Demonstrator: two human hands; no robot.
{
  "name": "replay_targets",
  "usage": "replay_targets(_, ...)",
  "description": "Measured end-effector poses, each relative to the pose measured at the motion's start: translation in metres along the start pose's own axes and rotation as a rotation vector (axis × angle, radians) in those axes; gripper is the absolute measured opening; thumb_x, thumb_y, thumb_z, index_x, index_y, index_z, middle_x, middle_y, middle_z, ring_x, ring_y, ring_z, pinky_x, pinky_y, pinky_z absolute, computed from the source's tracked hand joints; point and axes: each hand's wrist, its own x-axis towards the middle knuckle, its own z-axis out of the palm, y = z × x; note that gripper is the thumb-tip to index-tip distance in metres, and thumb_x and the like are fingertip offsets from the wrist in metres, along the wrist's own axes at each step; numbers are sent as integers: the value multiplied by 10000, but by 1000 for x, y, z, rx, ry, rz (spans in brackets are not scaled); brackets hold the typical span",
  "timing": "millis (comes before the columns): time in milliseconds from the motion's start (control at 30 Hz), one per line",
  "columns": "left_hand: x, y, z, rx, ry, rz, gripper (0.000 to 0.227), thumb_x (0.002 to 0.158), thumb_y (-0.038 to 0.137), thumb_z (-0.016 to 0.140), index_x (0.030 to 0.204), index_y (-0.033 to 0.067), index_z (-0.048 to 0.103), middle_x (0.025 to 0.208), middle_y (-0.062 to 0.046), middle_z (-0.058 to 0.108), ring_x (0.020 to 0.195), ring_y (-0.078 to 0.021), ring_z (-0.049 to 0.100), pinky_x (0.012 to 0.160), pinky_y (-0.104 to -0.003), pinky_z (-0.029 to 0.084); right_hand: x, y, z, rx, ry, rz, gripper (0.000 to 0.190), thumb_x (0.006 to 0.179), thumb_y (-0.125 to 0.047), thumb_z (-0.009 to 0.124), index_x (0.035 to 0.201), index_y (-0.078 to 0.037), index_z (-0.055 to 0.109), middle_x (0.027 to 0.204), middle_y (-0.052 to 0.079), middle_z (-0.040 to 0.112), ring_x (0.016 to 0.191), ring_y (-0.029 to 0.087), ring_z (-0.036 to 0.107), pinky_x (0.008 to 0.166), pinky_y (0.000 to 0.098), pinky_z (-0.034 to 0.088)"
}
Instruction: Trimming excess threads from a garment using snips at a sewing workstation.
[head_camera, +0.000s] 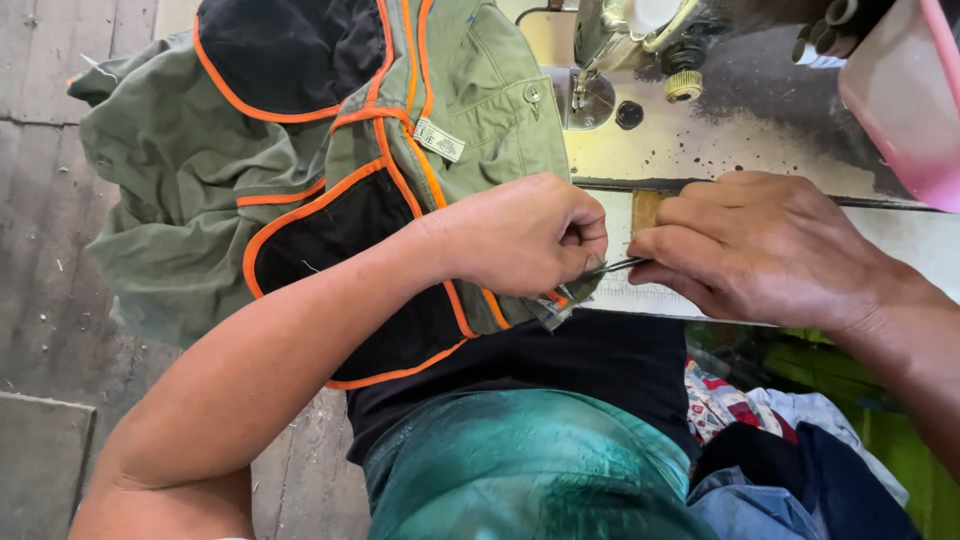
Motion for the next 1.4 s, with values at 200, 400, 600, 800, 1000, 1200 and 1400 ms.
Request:
replay_targets(200, 1, 2, -2, 2, -45, -37, 138, 825, 114, 539, 722, 184, 599, 611, 64, 583, 564, -131, 503, 549, -310, 438, 5, 1, -4, -3, -23, -32, 145, 1025, -315, 614, 967, -188, 650, 770, -22, 593, 645, 254, 568, 541, 383, 433)
replay_targets(400, 2, -3, 1, 8, -38, -10, 119, 832, 138, 562, 728, 182, 598, 620, 61, 581, 579, -135, 498, 568, -313, 446, 1, 3, -3, 54, 1, -22, 190, 998, -324, 651, 983, -135, 671, 734, 11, 571, 641, 278, 581, 549, 412, 473)
replay_targets(600, 3, -2, 1, 27, -34, 10, 119, 810, 128, 540, 731, 185, 608, 615, 59, 594, 576, -145, 520, 568, -319, 452, 5, 1, -2, 22, -4, -51, 157, 1020, -291, 622, 960, -149, 649, 752, 7, 569, 633, 267, 551, 545, 394, 445)
replay_targets(800, 2, -1, -1, 34, -46, -4, 126, 811, 131, 537, 711, 184, 593, 618, 61, 577, 582, -148, 505, 562, -323, 443, 5, 4, -2, 59, -24, -73, 143, 1014, -271, 605, 1006, -139, 660, 783, 10, 594, 650, 269, 566, 557, 401, 453)
replay_targets(1000, 5, -4, 2, 47, -49, 22, 119, 801, 132, 536, 720, 189, 602, 624, 49, 602, 586, -165, 532, 569, -338, 446, 4, 5, -2, 39, -59, -121, 151, 1025, -268, 576, 1049, -130, 632, 775, 16, 561, 657, 271, 552, 566, 406, 441)
replay_targets(1200, 5, -2, 0, 51, -56, 13, 126, 813, 129, 536, 717, 186, 595, 623, 52, 587, 590, -165, 524, 569, -336, 447, 6, 5, -4, 16, -71, -148, 117, 1033, -221, 567, 1051, -118, 621, 806, 22, 572, 669, 269, 554, 569, 402, 435)
replay_targets(1400, 6, -1, -1, 53, -70, -11, 119, 809, 130, 538, 723, 190, 595, 631, 53, 605, 600, -159, 535, 568, -336, 442, 5, 6, -1, 5, -53, -170, 190, 1028, -270, 567, 1099, -107, 636, 866, 31, 618, 689, 273, 572, 571, 399, 445)
